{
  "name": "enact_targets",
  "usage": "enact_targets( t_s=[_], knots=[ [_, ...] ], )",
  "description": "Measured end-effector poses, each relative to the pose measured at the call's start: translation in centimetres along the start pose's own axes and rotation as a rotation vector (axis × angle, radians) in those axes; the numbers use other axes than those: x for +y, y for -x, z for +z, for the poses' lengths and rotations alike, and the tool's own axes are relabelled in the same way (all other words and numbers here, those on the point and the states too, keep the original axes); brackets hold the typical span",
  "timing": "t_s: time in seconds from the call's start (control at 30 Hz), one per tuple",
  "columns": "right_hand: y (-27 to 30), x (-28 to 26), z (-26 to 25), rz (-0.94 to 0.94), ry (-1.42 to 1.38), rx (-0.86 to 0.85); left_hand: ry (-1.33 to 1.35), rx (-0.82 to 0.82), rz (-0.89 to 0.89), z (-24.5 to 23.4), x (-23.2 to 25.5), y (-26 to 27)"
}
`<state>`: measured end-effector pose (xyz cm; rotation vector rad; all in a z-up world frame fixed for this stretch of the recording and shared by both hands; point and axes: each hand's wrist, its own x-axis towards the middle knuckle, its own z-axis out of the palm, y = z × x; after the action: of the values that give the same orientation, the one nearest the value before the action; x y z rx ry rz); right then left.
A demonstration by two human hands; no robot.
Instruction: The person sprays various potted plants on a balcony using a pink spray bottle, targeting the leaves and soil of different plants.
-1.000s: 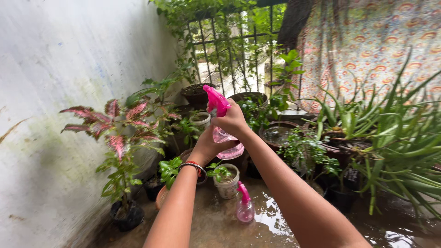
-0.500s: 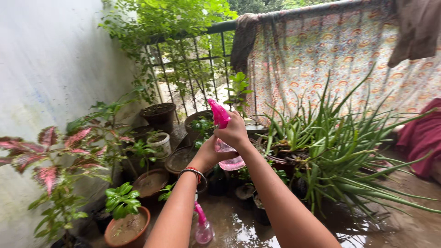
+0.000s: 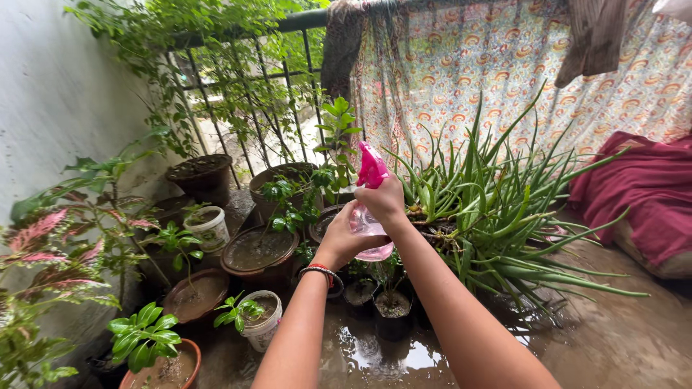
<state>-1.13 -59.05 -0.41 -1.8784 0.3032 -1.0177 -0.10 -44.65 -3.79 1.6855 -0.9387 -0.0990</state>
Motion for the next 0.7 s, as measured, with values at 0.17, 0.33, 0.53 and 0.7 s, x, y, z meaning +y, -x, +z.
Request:
enact_targets(
  t_s=[0.17,0.33,0.53,0.7],
  knots=[
    [-0.1,2.5,1.6,0.048,0.006,0.006,-0.106,0.037,-0.010,-0.4,-0.8,0.6],
    [0.6,4.0,3.2,0.084,-0.171,-0.121,-0.069,0.005,0.024,-1.7,-3.1,0.4],
    [3.3,1.5,2.8,0.029,-0.327,-0.330,0.047,-0.022,-0.038,-2.9,-6.4,0.3],
    [4.1,1.2,4.1,-0.021,-0.203,-0.370,0.058,0.028,-0.069,-3.3,-8.6,0.5]
  ],
)
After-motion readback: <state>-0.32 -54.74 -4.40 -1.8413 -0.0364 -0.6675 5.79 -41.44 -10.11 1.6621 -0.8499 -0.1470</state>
